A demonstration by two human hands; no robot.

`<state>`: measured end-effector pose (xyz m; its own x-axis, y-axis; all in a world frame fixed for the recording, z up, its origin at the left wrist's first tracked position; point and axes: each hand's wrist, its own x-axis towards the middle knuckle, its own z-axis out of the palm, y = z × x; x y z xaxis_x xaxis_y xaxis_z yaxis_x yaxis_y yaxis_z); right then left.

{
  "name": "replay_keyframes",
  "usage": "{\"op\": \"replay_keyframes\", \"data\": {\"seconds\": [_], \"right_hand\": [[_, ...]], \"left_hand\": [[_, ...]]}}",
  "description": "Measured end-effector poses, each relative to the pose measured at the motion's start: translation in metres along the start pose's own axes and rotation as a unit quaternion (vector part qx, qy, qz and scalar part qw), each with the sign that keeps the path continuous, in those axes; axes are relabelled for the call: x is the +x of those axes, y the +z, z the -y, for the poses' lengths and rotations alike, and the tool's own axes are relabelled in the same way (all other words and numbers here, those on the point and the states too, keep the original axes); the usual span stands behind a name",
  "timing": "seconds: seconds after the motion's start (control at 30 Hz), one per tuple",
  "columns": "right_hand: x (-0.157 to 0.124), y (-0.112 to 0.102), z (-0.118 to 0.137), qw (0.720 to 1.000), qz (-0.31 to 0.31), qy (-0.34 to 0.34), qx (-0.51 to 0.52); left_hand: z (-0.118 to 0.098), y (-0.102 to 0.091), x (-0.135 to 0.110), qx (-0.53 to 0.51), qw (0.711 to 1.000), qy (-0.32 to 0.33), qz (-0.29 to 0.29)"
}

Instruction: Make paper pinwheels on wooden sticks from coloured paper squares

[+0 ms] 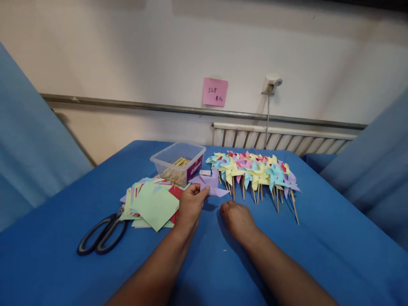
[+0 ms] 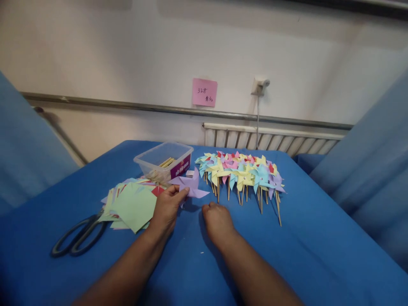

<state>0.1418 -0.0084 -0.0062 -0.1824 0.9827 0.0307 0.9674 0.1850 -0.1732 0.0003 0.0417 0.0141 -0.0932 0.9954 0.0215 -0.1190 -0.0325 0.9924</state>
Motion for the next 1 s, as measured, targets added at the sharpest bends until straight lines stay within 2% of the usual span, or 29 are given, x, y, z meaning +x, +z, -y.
{"op": "replay_keyframes", "data": {"seconds": [0.17, 0.4, 0.53, 0.63, 0.73, 0.8, 0.9, 1.0], "right_hand": [[0.0, 0.0, -0.004, 0.999, 0.004, 0.026, 0.02], [0.0, 0.003, -0.008, 0.998, -0.005, 0.018, 0.052], [-0.001, -0.002, -0.021, 0.991, -0.022, 0.028, 0.127], [-0.005, -0.012, -0.035, 0.966, -0.082, 0.05, 0.24], [-0.011, -0.02, -0.038, 0.902, -0.187, 0.066, 0.383], [-0.013, -0.021, -0.031, 0.87, -0.235, 0.061, 0.429], [-0.014, -0.021, -0.015, 0.864, -0.273, 0.028, 0.423], [-0.012, -0.018, -0.006, 0.874, -0.285, 0.019, 0.394]], "left_hand": [[0.001, 0.001, -0.001, -0.002, 1.0, -0.004, 0.004], [0.0, 0.003, -0.001, 0.003, 1.0, -0.01, -0.001], [0.0, 0.002, 0.0, 0.013, 1.0, 0.002, -0.007], [0.001, 0.002, 0.001, 0.013, 1.0, 0.002, -0.01], [0.003, 0.005, -0.001, 0.023, 1.0, 0.001, -0.005], [0.005, 0.009, -0.004, 0.045, 0.999, 0.005, 0.005], [0.007, 0.015, -0.01, 0.075, 0.997, 0.012, 0.031], [0.008, 0.019, -0.017, 0.089, 0.994, 0.018, 0.055]]}}
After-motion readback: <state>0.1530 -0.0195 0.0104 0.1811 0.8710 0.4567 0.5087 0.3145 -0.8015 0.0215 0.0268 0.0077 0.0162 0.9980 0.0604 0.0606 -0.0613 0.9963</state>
